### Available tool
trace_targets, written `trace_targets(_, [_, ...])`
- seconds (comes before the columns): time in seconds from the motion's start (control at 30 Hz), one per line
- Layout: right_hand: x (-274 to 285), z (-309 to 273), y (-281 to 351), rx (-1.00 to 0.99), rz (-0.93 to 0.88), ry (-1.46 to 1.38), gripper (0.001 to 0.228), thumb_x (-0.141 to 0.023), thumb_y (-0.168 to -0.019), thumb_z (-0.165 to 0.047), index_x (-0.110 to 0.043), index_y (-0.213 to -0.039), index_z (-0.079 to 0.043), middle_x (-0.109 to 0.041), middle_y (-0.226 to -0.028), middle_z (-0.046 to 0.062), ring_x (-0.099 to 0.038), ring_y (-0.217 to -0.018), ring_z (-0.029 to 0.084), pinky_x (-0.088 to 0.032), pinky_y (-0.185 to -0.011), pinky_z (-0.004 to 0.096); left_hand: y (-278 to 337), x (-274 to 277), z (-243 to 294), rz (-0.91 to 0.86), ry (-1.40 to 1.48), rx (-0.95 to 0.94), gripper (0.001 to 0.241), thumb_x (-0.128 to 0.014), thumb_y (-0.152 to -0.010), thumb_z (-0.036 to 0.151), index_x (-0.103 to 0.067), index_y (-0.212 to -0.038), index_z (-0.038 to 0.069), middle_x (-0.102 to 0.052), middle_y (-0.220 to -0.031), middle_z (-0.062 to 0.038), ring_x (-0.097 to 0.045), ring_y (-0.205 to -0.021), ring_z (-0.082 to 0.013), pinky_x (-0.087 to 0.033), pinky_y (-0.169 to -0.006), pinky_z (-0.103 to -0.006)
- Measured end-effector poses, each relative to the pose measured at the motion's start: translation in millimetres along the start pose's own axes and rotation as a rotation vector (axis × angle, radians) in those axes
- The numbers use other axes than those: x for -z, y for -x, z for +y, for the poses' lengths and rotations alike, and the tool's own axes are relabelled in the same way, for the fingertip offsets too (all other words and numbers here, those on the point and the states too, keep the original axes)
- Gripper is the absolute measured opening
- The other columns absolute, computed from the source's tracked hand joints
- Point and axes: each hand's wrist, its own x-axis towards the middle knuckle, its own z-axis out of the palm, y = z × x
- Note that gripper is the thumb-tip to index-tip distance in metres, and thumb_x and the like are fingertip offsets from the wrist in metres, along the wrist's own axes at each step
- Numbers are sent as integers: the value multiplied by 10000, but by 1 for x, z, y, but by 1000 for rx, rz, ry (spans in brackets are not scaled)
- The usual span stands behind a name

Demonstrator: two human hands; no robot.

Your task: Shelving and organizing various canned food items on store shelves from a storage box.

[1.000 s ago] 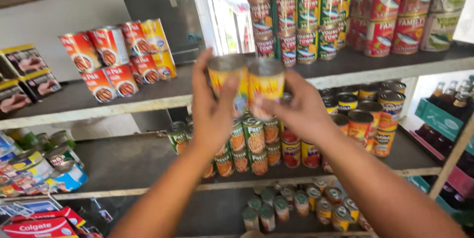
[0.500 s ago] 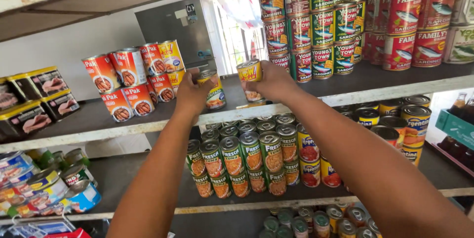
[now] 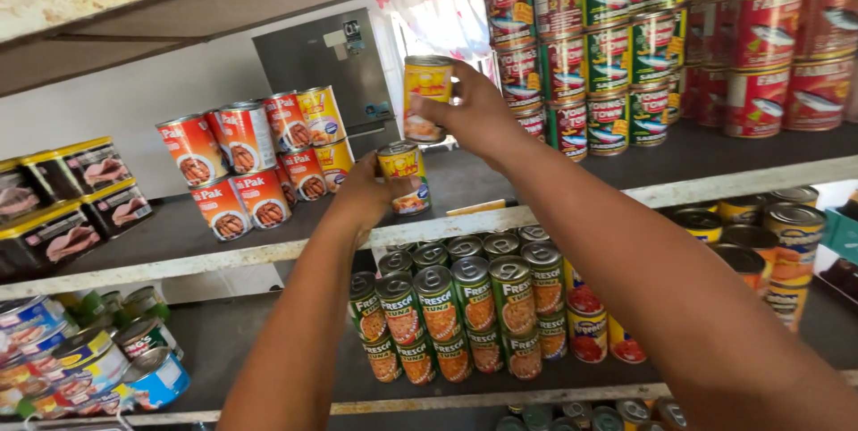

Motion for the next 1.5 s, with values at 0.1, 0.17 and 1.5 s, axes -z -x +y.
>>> trace_targets(0.1, [-22,2,-10,-23,-64,5,639,-827,-824,-278,-565,-1350,-27,-724,-1143,138,-735,-1002,201,-629,-817,334,3,1,2,-1,11,4,490,-826,-772,45,-615,-1213,12,-728,-1101,-89,-700,-978,-183,-559,-874,-331])
trace_targets(0.17, [-31,3,-12,-13,-82,66,660,-830,-828,-282,-557,-1374,-31,-724,-1143,137,-732,-1010,205,-623,-824,333,3,0,3,-10,21,1,493,-822,-771,42,-616,-1219,15,-729,-1108,-83,-700,-988,-180,-557,-881,-329])
trace_targets(1.5, [-56,48,6,-175,-522,1160,350,-690,-847,-228,-708,-1178,-116,-729,-1154,147,-694,-1114,319,-551,-942,447,-55,15,10,-81,-1501,-242,248,-588,-901,190,-736,-1061,72,-727,-1051,-200,-711,-984,-382,-559,-819,-507])
